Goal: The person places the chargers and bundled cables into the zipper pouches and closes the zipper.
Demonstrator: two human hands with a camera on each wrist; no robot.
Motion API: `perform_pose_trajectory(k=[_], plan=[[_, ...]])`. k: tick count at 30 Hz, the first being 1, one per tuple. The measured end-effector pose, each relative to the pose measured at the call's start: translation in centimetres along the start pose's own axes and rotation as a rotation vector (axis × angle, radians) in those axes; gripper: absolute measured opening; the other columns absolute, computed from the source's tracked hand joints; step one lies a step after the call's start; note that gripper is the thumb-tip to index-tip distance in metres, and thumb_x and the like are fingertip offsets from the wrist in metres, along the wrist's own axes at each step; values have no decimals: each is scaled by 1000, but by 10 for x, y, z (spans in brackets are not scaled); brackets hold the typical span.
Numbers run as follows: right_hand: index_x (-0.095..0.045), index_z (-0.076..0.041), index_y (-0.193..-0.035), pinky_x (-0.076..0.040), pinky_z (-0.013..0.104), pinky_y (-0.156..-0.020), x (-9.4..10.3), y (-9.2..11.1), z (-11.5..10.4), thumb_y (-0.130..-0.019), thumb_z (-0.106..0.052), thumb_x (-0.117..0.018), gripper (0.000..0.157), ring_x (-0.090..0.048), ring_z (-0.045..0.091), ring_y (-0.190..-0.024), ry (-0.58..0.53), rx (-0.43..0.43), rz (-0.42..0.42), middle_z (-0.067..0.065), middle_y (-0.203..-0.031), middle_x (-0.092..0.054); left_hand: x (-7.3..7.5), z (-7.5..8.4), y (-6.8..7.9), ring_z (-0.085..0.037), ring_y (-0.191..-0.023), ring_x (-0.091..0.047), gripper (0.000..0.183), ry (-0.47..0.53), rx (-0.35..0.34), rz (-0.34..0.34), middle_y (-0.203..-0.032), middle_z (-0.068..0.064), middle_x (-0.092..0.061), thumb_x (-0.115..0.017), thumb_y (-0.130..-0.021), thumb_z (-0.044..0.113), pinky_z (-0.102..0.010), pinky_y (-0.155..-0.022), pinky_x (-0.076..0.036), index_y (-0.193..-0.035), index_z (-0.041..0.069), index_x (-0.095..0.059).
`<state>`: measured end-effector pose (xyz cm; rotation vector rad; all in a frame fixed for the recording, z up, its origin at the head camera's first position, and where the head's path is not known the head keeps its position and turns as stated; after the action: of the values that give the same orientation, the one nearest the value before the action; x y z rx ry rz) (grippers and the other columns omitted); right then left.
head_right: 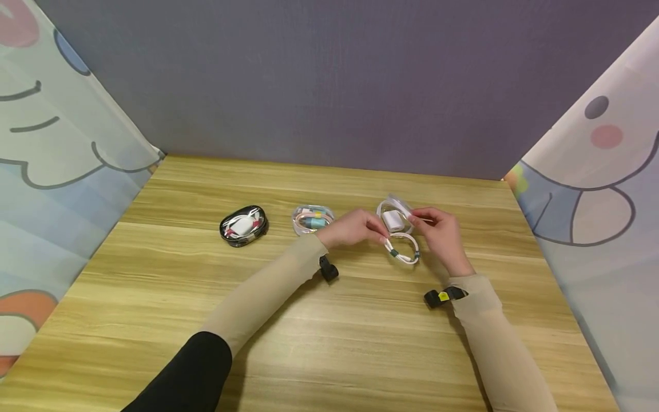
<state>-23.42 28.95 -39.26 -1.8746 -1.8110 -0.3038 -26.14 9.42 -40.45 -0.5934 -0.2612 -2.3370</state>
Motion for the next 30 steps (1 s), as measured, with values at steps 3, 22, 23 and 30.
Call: perform_pose_trajectory(k=[3, 22, 23, 30], plan=[[-69, 9, -113, -53, 15, -71, 1, 2, -6, -96, -14, -69, 29, -64, -2, -88, -8, -6, -5, -5, -100, -69, 8, -2, 0, -5, -89, -61, 11, 16, 8, 67, -96, 11, -70, -74, -92, 19, -20, -75, -48, -99, 13, -80], [-72, 4, -110, -49, 13, -68, 1, 5, 0, -96, -20, -69, 28, -63, 2, -86, 46, 22, 12, -4, -100, -69, 28, -12, -8, -4, -92, -62, 13, -55, 131, 306, -105, 10, -70, -72, -93, 21, -20, -74, -50, -104, 18, -79], [-72, 4, -110, -49, 13, -68, 1, 5, 0, -96, -20, -69, 28, -63, 2, -85, 47, 23, 10, -5, -99, -69, 28, -12, -9, -4, -92, -62, 13, -54, 136, 302, -104, 10, -69, -72, -94, 21, -20, -73, -50, -105, 18, -78], [-72, 5, -110, -50, 16, -67, 2, 4, 0, -97, -18, -68, 27, -62, 4, -83, 47, 28, 6, -6, -97, -68, 28, -12, -13, -5, -93, -62, 12, -68, 154, 308, -101, 10, -67, -71, -94, 19, -20, -72, -50, -105, 16, -75]])
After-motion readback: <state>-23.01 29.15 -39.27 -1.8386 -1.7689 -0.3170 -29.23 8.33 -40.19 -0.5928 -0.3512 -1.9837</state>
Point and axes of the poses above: each hand's wrist, its own y-axis away from the middle knuckle, its own x-axis out of the back of the hand, z = x × y, the point moved 5 cm from there along -y, towards the middle knuckle
